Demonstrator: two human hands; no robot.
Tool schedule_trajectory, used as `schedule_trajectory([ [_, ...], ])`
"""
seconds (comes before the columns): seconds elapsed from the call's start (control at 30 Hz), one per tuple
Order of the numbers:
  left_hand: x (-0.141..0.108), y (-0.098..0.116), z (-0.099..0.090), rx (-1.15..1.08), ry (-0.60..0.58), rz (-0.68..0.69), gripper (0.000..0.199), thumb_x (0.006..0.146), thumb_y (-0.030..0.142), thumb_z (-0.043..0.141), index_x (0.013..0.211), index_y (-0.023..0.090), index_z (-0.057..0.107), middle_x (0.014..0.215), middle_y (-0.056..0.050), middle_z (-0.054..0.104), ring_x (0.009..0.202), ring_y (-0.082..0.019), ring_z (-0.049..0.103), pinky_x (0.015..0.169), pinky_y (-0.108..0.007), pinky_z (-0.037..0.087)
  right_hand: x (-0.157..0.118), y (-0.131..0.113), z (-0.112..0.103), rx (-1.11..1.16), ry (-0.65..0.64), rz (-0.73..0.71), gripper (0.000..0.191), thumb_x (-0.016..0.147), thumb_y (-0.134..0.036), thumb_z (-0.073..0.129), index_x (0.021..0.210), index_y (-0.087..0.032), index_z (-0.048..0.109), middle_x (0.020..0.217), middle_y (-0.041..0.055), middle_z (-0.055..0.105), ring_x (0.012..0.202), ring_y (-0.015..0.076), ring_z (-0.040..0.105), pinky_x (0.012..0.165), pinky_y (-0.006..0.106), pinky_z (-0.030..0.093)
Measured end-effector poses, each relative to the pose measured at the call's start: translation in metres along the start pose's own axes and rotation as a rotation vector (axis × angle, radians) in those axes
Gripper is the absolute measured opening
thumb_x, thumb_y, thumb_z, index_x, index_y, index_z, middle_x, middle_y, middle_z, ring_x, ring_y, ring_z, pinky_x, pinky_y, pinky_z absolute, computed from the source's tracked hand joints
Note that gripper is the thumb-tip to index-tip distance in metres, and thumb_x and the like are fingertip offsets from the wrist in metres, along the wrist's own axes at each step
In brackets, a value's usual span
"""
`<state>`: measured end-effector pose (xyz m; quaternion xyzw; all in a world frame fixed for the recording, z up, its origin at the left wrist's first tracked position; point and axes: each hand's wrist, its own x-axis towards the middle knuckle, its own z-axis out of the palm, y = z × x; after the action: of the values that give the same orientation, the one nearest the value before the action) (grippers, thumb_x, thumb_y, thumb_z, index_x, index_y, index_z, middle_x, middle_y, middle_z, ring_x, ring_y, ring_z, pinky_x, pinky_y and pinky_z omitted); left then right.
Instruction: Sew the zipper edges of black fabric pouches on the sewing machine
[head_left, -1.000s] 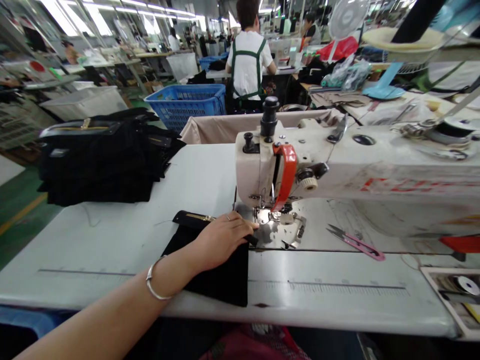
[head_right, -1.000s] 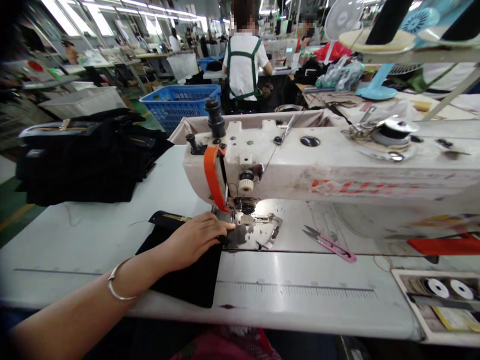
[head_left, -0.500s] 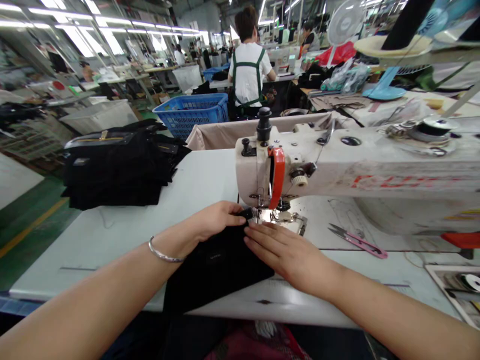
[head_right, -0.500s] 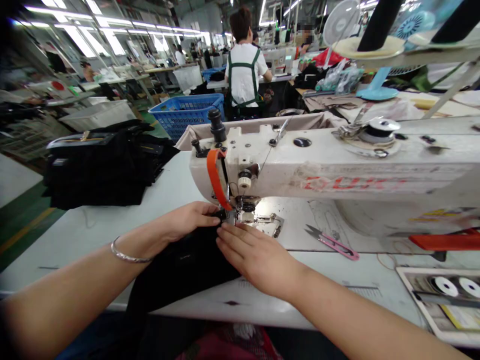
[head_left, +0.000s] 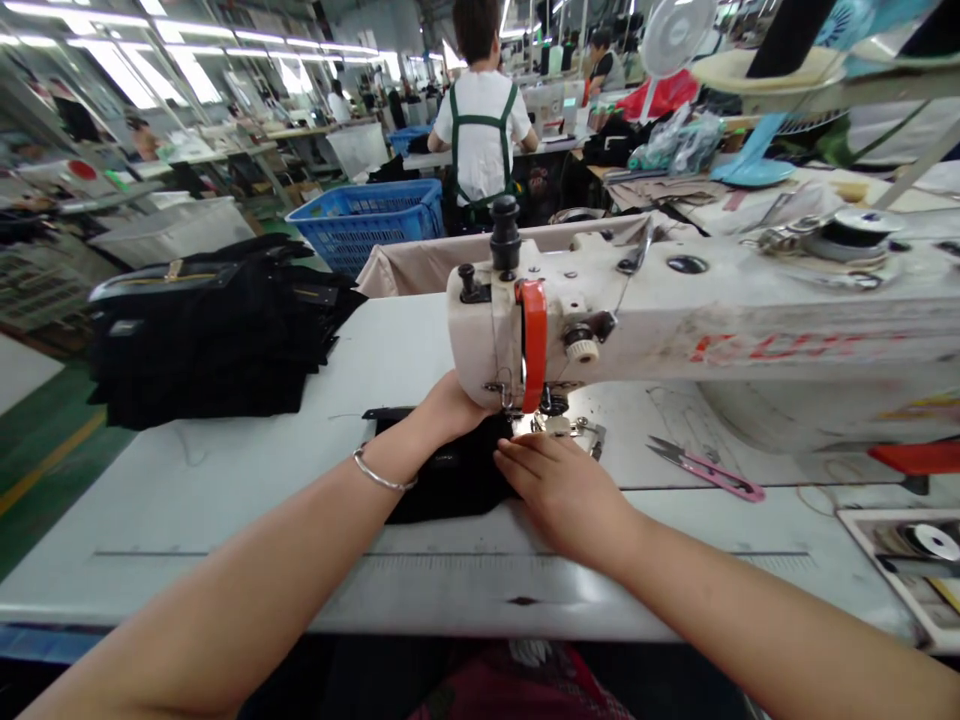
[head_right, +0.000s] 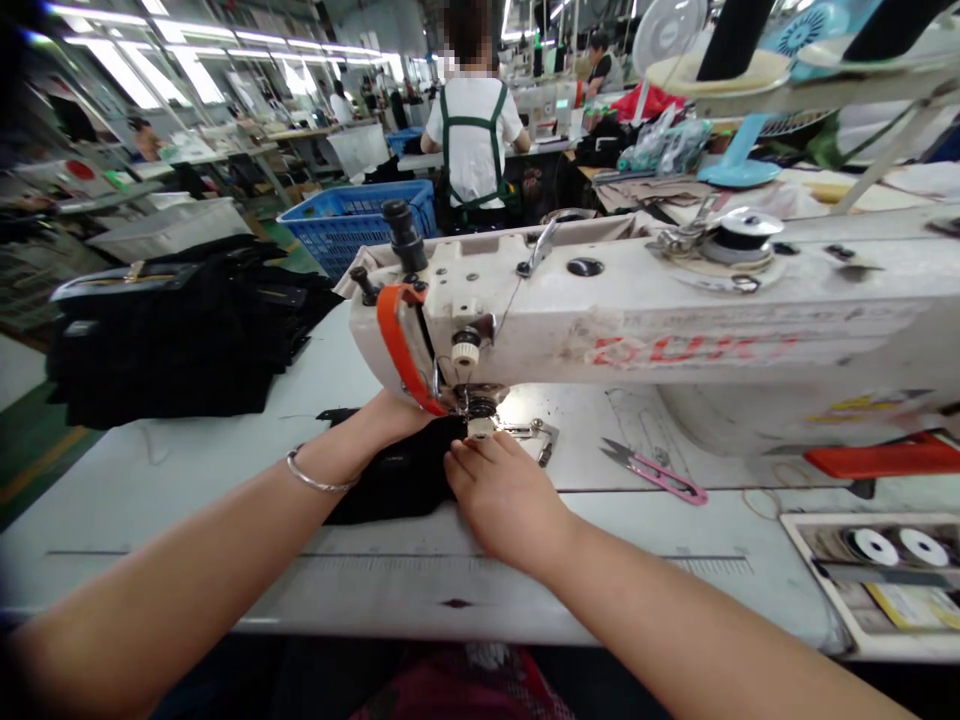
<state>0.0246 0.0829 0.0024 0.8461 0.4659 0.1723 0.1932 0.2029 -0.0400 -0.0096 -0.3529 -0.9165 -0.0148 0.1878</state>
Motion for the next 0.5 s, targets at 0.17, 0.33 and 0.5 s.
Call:
schedule_trajectory([
  [0.17,-0.007,0.002,0.004,0.077,-0.008,0.001,0.017,0.079,0.023,0.065,0.094,0.017,0.071,0.105,-0.007,0.073,0.102,-0.028,0.064,0.096,-0.041,0.05,-0.005,-0.003,-0.003,0.007,0.032,-0.002,0.038,0.09,-0.015,0.05,0.126,-0.008,0.059,0.127,0.0137,0.063,0.11,0.0268,0.056,0.095,0.043,0.046],
  [0.33,-0.009,0.009,0.001,0.112,-0.011,0.026,0.019,0.084,0.024,0.061,0.099,0.016,0.071,0.108,-0.008,0.072,0.104,-0.029,0.064,0.093,-0.038,0.051,-0.006,-0.004,-0.001,-0.002,-0.007,-0.032,0.041,0.09,-0.015,0.048,0.129,-0.004,0.057,0.13,0.0163,0.06,0.113,0.0283,0.055,0.096,0.044,0.047],
  [0.5,-0.05,0.027,-0.004,0.182,0.049,0.03,0.022,0.091,0.017,0.051,0.104,0.015,0.067,0.112,-0.011,0.069,0.113,-0.031,0.059,0.104,-0.048,0.043,-0.009,-0.002,-0.005,0.098,-0.071,-0.006,0.053,0.085,-0.018,0.053,0.136,-0.006,0.05,0.139,0.0171,0.053,0.124,0.0302,0.049,0.101,0.048,0.045],
])
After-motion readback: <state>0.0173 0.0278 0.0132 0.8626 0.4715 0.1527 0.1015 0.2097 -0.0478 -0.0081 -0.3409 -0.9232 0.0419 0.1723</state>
